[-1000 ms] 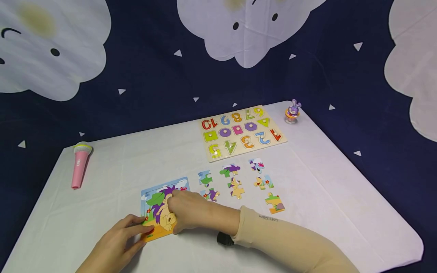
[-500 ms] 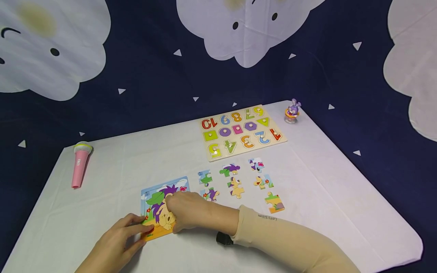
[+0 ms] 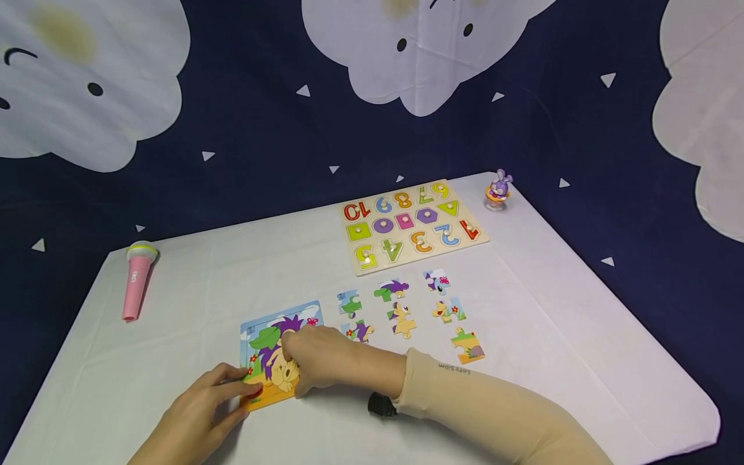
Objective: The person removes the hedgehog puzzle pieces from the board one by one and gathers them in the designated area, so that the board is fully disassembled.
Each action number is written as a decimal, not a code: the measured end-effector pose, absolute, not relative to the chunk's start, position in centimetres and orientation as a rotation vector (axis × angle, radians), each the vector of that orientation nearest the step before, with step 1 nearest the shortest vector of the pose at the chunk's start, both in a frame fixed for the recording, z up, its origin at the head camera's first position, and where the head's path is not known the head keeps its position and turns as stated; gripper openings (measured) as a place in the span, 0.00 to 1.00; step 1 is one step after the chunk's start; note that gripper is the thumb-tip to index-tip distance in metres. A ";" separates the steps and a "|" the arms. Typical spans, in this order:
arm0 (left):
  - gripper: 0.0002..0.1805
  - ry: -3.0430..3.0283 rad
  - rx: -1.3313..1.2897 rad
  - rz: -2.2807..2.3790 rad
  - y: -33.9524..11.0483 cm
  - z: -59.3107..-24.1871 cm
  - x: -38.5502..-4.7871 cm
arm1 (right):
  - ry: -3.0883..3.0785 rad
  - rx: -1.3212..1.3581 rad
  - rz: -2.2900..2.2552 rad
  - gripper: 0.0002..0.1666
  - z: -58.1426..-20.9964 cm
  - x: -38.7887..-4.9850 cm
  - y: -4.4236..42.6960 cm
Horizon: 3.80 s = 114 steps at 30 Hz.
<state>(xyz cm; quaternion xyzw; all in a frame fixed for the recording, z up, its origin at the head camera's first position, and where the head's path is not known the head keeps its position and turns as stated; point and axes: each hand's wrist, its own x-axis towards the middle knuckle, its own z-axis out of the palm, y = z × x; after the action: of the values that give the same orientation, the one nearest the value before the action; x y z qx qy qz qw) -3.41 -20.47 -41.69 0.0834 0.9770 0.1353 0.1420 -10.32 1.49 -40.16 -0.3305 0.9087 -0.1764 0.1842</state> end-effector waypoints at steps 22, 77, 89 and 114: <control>0.18 2.835 0.243 0.382 -20.5 -41.8 -3.3 | 2.547 -0.900 -0.586 0.27 -40.3 -10.4 1.8; 0.17 2.879 0.229 0.385 -20.4 -41.6 -3.1 | 2.704 -0.715 -0.674 0.22 -39.1 -9.6 18.4; 0.18 2.874 0.215 0.403 -20.3 -42.0 -3.0 | 2.651 -0.714 -0.656 0.23 -39.7 -9.1 21.4; 0.19 2.902 0.229 0.395 -20.4 -41.7 -2.8 | 2.619 -0.673 -0.658 0.24 -40.1 -9.1 22.0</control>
<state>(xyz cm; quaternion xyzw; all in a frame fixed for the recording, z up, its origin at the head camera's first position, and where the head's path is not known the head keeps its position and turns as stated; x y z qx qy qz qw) -2.78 -20.43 -41.67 0.0774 0.9827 0.1339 0.1015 -9.11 22.05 -40.07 -0.2378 0.9260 -0.2328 0.1783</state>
